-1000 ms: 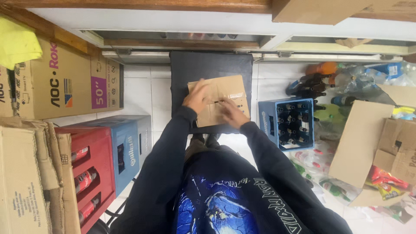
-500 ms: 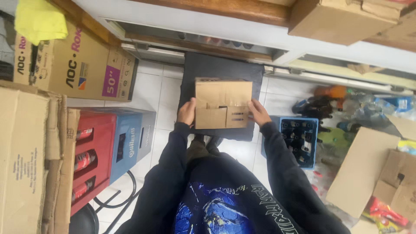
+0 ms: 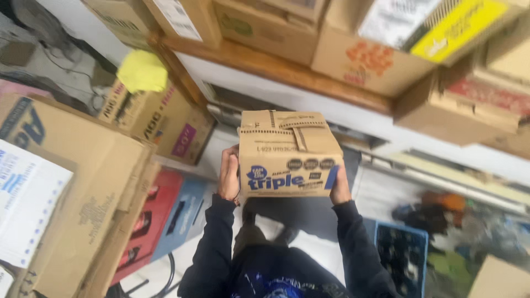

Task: The person picks up flat cardboard boxes and folds the flaps to assemble them into square boxes, then places the assembled boxes onto a wooden shelf.

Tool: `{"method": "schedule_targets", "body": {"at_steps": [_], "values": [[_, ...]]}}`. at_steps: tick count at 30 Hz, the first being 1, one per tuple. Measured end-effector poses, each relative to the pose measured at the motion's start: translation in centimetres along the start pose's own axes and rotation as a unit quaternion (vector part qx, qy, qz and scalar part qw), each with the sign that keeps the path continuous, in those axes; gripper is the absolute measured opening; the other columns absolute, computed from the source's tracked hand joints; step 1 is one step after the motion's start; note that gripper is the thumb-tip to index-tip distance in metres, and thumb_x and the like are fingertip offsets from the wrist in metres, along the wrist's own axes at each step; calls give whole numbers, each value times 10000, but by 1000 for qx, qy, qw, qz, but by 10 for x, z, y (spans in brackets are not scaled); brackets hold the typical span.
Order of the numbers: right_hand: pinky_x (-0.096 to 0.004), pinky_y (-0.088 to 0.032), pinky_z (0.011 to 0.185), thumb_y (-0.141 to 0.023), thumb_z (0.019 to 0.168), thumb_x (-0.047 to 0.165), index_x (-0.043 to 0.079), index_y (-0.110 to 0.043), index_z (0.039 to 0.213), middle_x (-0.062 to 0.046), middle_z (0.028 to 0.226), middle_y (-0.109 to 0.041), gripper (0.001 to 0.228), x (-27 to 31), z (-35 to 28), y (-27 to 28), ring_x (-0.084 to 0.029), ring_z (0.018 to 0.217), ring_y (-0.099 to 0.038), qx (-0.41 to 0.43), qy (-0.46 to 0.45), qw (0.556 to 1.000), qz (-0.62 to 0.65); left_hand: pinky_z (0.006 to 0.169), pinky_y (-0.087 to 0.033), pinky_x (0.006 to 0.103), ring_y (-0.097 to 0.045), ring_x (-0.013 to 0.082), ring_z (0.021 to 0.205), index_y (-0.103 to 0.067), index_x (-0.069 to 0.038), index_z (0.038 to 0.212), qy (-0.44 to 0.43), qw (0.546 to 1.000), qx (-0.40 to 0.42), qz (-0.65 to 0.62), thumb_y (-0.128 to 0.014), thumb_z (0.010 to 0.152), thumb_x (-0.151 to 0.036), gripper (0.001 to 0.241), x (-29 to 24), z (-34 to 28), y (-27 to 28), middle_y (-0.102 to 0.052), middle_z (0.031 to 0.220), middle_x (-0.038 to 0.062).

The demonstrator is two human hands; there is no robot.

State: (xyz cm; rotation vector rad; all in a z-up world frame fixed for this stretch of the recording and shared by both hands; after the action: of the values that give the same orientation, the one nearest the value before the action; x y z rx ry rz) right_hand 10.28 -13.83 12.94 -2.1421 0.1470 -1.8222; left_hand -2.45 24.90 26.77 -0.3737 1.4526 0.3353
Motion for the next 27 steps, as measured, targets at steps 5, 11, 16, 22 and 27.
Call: {"method": "schedule_targets", "body": {"at_steps": [5, 11, 16, 22, 27], "values": [[-694, -454, 1435, -631, 1119, 801, 98, -248, 2039, -269, 2031, -429, 1220, 92, 31, -127, -387, 1764, -498, 120, 128, 984, -12, 1241, -494, 528, -604, 345, 1407, -647, -23, 1622, -78, 997, -19, -19, -446, 1320, -732, 796, -64, 79, 57, -665, 1485, 227], [-666, -507, 1386, -712, 1018, 737, 16, -341, 2011, -305, 1955, -534, 1282, 79, 122, -175, -386, 1701, -592, 142, 204, 958, -141, 1504, -339, 647, -500, 489, 1775, -539, 15, 1885, -128, 987, 44, 81, -377, 1008, -1151, 1468, -193, 156, 120, -556, 1879, 335], [-696, -531, 1347, -605, 1098, 720, -5, -407, 1992, -329, 1880, -607, 1168, 141, 213, -238, -386, 1604, -653, 132, 243, 945, -175, 1474, -385, 720, -547, 558, 1770, -546, -21, 1891, -182, 970, -16, 159, -521, 846, -1202, 1576, -275, 217, 136, -587, 1888, 347], [-692, -520, 1378, -470, 1361, 258, 7, -726, 1800, -290, 1703, -769, 567, 269, 289, -396, -507, 1609, -712, 55, 327, 884, -328, 1540, -336, 703, -401, 578, 1876, -403, -4, 1969, -352, 916, -153, 118, -812, 1011, -953, 1409, -293, 283, 147, -379, 2021, 366], [-772, -560, 1311, -699, 1294, 275, 119, -641, 1845, -326, 1734, -748, 576, 370, 288, -541, -606, 1572, -710, 43, 295, 881, -369, 1577, -241, 657, -339, 540, 1901, -354, 57, 1977, -374, 880, -283, 81, -1024, 994, -586, 1352, -217, 357, 152, -306, 2009, 354]]}}
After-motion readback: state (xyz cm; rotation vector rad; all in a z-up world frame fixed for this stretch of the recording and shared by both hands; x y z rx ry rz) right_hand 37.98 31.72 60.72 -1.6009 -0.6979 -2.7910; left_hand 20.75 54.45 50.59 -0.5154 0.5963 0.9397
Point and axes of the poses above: each hand's wrist, its own z-axis towards the middle knuckle, its own y-axis out of the back of the hand, x = y × z, the point moved 8 cm from there along z, towards the middle knuckle
